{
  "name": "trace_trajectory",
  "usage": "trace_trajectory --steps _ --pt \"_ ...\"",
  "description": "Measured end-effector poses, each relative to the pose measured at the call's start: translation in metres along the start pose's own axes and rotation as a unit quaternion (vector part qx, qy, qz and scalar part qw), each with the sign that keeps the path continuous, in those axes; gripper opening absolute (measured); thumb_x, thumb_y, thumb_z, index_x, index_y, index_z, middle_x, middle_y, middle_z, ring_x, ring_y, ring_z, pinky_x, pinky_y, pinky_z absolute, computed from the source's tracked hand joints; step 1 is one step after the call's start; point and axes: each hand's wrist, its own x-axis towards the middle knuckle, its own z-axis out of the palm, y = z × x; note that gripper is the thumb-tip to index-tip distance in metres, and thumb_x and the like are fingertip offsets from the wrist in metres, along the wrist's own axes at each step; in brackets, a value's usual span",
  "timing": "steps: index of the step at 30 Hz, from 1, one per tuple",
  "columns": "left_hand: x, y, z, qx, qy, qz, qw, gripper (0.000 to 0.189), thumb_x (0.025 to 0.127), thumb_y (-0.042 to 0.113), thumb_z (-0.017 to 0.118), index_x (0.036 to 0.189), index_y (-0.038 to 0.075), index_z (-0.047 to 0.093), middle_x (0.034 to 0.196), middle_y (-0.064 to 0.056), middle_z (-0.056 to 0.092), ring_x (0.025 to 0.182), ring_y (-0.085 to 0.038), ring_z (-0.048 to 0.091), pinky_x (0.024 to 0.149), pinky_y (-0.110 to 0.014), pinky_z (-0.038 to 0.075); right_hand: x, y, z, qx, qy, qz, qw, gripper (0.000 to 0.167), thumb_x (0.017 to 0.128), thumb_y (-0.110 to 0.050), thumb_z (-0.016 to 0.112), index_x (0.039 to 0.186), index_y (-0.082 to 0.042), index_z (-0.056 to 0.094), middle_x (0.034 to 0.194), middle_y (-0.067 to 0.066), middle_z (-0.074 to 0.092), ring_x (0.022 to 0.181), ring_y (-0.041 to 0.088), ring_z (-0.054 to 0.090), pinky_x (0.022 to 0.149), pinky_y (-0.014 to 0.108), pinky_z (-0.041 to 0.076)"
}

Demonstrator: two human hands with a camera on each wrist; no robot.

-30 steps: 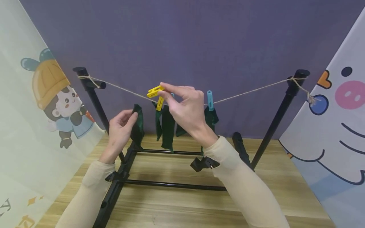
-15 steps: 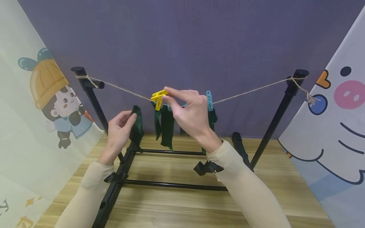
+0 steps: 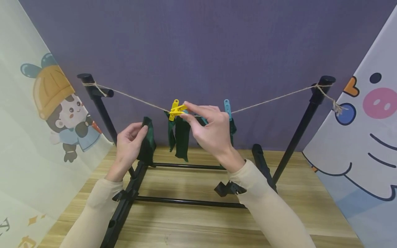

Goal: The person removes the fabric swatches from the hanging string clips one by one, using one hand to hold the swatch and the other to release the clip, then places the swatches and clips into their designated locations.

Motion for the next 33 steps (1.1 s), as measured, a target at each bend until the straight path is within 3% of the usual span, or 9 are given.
trace_trajectory --steps 8,14,19,23,27,30,33 --pt "-0.008 -0.003 0.003 -0.016 -0.008 -0.005 0.9998 0.025 0.108 0.020 0.066 0.122 0.001 0.073 0.105 -0.011 0.080 0.081 -0.002 0.074 0.076 -0.022 0.060 -0.010 0.002 -0.002 0.033 -0.002 0.068 0.9972 0.043 0.088 -0.002 0.086 0.129 -0.006 0.076 0.113 0.016 0.081 0.107 0.025 0.078 0.096 0.038 0.061" --pt "-0.009 -0.007 0.006 -0.024 -0.005 -0.013 0.9996 0.025 0.108 0.020 0.065 0.121 0.001 0.073 0.103 -0.005 0.080 0.081 -0.003 0.073 0.076 -0.021 0.059 -0.016 0.002 -0.006 0.032 0.000 0.081 0.9962 0.045 0.088 -0.002 0.086 0.132 -0.005 0.075 0.124 0.012 0.079 0.115 0.024 0.076 0.102 0.041 0.059" --pt "-0.010 -0.009 0.007 -0.018 -0.007 -0.014 0.9997 0.026 0.108 0.021 0.066 0.124 0.001 0.072 0.104 -0.004 0.079 0.087 -0.002 0.072 0.082 -0.020 0.058 -0.019 0.001 -0.010 0.033 0.006 0.076 0.9965 0.045 0.087 0.001 0.086 0.131 -0.003 0.075 0.125 0.012 0.079 0.116 0.023 0.075 0.100 0.036 0.059" --pt "-0.010 -0.011 0.006 -0.017 -0.001 -0.010 0.9998 0.026 0.107 0.018 0.067 0.126 0.002 0.072 0.100 0.011 0.075 0.095 -0.001 0.070 0.089 -0.018 0.055 -0.022 0.000 -0.013 0.045 0.011 0.077 0.9959 0.045 0.087 0.005 0.085 0.130 -0.001 0.075 0.125 0.015 0.078 0.118 0.018 0.073 0.097 0.026 0.059" --pt "-0.010 -0.012 0.007 -0.025 -0.002 -0.007 0.9996 0.026 0.105 0.014 0.068 0.127 0.000 0.072 0.095 0.021 0.071 0.094 -0.002 0.069 0.089 -0.017 0.054 -0.025 0.000 -0.016 0.058 0.020 0.080 0.9949 0.045 0.087 0.007 0.083 0.130 0.000 0.075 0.125 0.020 0.077 0.118 0.011 0.072 0.096 0.023 0.059" --pt "-0.010 -0.013 0.007 -0.026 -0.004 -0.005 0.9996 0.025 0.104 0.012 0.069 0.125 0.000 0.074 0.100 0.017 0.074 0.091 -0.003 0.069 0.085 -0.018 0.054 -0.027 0.000 -0.020 0.063 0.029 0.088 0.9937 0.045 0.086 0.009 0.083 0.130 0.001 0.074 0.125 0.021 0.077 0.118 0.009 0.072 0.098 0.024 0.058" --pt "-0.011 -0.014 0.007 -0.021 -0.004 -0.004 0.9998 0.023 0.104 0.010 0.068 0.124 0.003 0.077 0.111 0.001 0.079 0.090 -0.003 0.069 0.081 -0.018 0.054 -0.029 -0.001 -0.023 0.072 0.040 0.099 0.9917 0.046 0.086 0.011 0.082 0.130 0.002 0.074 0.125 0.022 0.076 0.119 0.009 0.072 0.099 0.025 0.058"
